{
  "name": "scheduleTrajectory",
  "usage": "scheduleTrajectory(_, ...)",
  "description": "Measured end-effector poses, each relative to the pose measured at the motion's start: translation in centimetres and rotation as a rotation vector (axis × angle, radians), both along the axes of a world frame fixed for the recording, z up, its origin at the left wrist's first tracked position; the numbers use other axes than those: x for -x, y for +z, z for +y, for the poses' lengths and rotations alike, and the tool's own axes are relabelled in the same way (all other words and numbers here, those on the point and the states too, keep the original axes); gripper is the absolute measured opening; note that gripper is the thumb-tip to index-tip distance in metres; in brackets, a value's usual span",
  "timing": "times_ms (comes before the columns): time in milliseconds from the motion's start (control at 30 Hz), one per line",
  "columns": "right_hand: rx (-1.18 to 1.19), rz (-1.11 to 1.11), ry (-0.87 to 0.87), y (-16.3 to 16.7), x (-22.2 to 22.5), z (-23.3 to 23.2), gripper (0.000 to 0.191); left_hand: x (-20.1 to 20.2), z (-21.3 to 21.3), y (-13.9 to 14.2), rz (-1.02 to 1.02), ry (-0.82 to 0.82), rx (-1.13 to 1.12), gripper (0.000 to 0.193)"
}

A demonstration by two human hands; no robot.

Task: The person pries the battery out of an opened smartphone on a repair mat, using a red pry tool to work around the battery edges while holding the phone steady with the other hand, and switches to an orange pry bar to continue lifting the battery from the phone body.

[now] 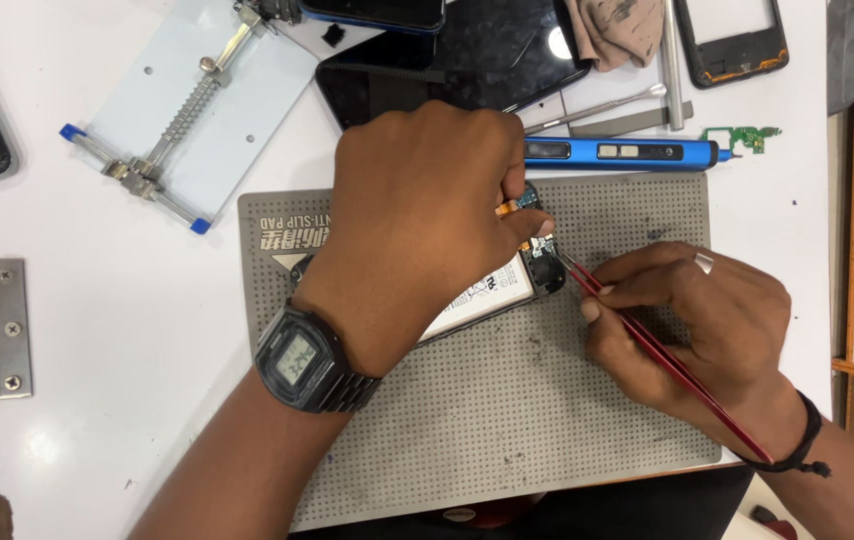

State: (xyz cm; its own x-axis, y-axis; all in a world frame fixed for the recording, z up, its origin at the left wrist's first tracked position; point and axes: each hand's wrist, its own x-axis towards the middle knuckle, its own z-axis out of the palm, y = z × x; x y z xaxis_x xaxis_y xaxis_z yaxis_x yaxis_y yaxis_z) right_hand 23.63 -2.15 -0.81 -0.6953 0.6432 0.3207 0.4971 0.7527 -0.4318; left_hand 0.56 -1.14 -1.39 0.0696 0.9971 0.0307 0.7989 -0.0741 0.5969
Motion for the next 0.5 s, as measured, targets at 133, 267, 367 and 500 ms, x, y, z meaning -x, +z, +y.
scheduleTrajectory(133, -0.001, 0.003, -0.03, -0.19, -0.12, 0.07, 0.022, 0.06, -0.23, -0.01, -0.021, 0.0, -0.039, 0.033)
scheduleTrajectory(267, 0.009, -0.018, -0.026, -0.29, -0.17, 0.06, 0.022, -0.07, -0.31, 0.05, -0.021, 0.002, -0.005, 0.03)
scheduleTrajectory(367, 0.018, -0.014, -0.023, -0.23, -0.12, 0.11, 0.022, -0.02, -0.36, 0.09, -0.026, 0.005, -0.018, 0.03)
scheduleTrajectory(500, 0.024, -0.023, -0.025, -0.13, -0.02, 0.17, 0.022, 0.16, -0.6, -0.03, -0.055, 0.0, -0.113, 0.028)
